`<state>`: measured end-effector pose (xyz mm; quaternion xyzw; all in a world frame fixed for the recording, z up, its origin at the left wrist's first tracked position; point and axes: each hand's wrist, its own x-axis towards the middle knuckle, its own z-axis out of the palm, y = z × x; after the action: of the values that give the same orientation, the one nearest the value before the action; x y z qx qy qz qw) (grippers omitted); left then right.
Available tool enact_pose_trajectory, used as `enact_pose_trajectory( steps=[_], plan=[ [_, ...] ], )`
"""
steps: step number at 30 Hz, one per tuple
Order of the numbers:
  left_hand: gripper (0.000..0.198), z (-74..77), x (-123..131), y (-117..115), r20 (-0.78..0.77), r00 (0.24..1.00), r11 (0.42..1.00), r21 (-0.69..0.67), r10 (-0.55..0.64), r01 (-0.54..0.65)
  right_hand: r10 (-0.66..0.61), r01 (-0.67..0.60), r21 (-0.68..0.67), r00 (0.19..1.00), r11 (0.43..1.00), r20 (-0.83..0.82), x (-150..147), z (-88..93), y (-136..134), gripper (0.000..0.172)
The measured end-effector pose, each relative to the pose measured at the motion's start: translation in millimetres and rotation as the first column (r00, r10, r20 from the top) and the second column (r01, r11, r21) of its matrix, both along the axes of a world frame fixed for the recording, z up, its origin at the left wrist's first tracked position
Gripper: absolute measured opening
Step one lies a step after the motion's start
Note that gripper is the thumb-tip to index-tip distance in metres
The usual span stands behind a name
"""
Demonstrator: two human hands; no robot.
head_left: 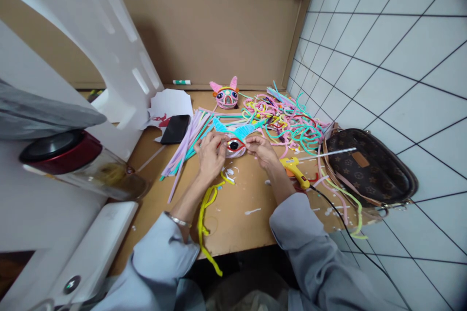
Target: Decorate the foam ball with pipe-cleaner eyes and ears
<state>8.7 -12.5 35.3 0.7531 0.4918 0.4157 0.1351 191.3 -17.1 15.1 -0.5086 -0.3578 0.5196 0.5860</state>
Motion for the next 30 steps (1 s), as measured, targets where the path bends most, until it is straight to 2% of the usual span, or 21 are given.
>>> enact_pose_trajectory(
  steps=[22,30],
  plan=[
    [0.019,-0.3,-0.2,1.9,0.04,0.999,1.0,-0.013,-0.012,0.013,-0.03,0.025,0.058,0.997,0.998,0.076,-0.9,-1.8,3.3,0.03],
    [0.017,-4.3,0.3,3.9,0.03,1.0,1.0,0.011,-0.003,0.003,-0.026,0.02,0.056,0.994,0.998,0.108,-0.2,5.3,-3.1,0.029]
  ],
)
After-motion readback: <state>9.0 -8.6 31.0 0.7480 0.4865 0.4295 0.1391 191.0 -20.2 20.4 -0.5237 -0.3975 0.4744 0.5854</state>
